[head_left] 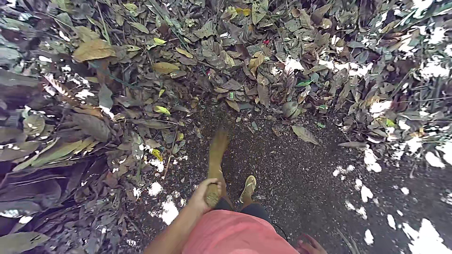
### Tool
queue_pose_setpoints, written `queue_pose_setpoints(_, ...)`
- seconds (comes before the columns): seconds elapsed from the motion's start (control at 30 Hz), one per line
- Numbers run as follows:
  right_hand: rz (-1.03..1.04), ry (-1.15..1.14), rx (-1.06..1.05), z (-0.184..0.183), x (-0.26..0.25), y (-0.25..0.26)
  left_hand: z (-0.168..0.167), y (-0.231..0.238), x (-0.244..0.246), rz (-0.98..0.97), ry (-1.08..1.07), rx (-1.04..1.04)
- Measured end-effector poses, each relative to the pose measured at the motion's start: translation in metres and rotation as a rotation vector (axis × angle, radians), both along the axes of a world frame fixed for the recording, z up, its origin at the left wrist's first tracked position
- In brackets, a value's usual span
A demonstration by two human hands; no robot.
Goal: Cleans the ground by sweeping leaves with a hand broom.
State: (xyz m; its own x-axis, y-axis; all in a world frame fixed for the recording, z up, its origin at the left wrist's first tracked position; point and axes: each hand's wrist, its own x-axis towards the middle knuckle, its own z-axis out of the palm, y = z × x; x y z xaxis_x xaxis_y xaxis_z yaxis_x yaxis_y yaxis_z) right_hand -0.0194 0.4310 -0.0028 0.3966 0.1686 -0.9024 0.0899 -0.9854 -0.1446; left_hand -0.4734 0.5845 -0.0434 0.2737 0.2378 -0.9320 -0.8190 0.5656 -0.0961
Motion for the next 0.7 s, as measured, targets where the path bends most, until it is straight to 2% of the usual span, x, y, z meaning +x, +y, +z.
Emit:
queue_pose_setpoints(0.1, 0.023, 0.0, -0.018, -0.002, -0.004, 0.005, -0.049, 0.003, -0.104, 0.017, 0.418, 0.003)
queue_pose_setpoints(0.17, 0.039, 0.007, -0.023, -0.004, -0.007, 0.007, -0.057, 0.032, -0.148, 0.015, 0.699, -0.006)
queue_pose_setpoints(0.27, 0.054, 0.015, 0.006, -0.007, -0.008, 0.005, -0.059, 0.086, -0.171, 0.097, 1.011, 0.033)
queue_pose_setpoints(0.33, 0.049, 0.014, 0.003, -0.005, -0.01, 0.003, -0.051, 0.104, -0.175, 0.142, 1.074, 0.166)
queue_pose_setpoints(0.43, 0.031, 0.007, -0.001, -0.012, -0.005, -0.007, -0.001, 0.11, -0.127, 0.115, 0.887, 0.337)
queue_pose_setpoints(0.57, -0.007, -0.007, 0.0, -0.01, -0.001, -0.004, 0.055, 0.075, 0.001, -0.063, 0.257, 0.352)
queue_pose_setpoints(0.63, -0.027, -0.015, 0.014, -0.005, 0.003, 0.003, 0.059, 0.055, 0.062, -0.176, -0.031, 0.263)
queue_pose_setpoints(0.7, -0.039, -0.017, 0.025, -0.002, 0.011, 0.006, 0.044, 0.042, 0.113, -0.31, -0.214, 0.156)
